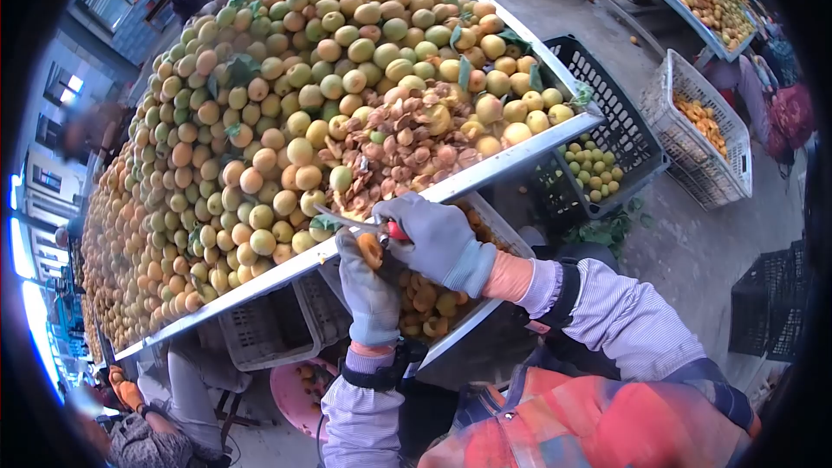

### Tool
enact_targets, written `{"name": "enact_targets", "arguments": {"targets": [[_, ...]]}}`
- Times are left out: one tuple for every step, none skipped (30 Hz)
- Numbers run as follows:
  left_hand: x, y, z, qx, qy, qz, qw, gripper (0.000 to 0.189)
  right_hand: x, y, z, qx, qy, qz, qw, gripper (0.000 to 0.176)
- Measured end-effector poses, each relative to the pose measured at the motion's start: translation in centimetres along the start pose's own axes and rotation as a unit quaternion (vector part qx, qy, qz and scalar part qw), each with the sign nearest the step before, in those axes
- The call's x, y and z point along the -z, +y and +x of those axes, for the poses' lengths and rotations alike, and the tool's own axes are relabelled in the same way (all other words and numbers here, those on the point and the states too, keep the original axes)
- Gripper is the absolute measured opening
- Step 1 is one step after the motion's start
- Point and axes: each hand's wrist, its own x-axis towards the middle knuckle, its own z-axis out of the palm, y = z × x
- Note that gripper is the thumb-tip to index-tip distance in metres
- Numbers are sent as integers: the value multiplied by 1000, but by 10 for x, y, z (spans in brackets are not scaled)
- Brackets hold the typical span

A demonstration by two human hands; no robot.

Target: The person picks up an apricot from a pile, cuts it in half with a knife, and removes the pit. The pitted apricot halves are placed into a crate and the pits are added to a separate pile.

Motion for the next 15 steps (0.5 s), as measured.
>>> {"name": "enact_targets", "arguments": {"targets": [[-1,1,0,-4,8,32,999,40,2,0,1,-7,-12,2,1000,38],[3,-5,4,-34,10,60,998,39,-1,4,1,19,29,10,999,37],[3,-5,3,-32,6,60,998,39,0,6,2,16,32,8,999,37],[3,-6,2,-53,6,121,991,41,1,7,3,18,49,22,998,37],[3,-6,1,-73,7,180,981,42,2,8,4,20,66,37,997,36],[10,-14,4,-49,33,79,995,32,2,8,4,20,68,36,997,36],[15,-16,5,-49,31,80,995,32,1,6,4,4,26,11,1000,35],[18,-17,6,-262,43,353,897,29,2,5,3,-13,-15,-14,1000,34],[19,-17,7,-442,49,580,683,30,3,5,4,-14,-11,-14,1000,34],[-5,-4,-2,-234,64,405,882,38,4,4,5,-7,-3,-9,1000,33],[-5,-2,-1,-234,60,406,881,38,5,4,5,0,5,-4,1000,32],[-3,0,1,-269,39,472,839,37,7,4,6,-2,10,12,1000,31],[-1,2,2,-302,18,534,790,36,7,5,6,-4,11,12,1000,31],[1,2,2,-302,16,534,789,36,7,6,7,-10,16,16,1000,30],[2,1,3,-281,5,505,816,26,7,8,8,-15,22,19,999,30]]}}
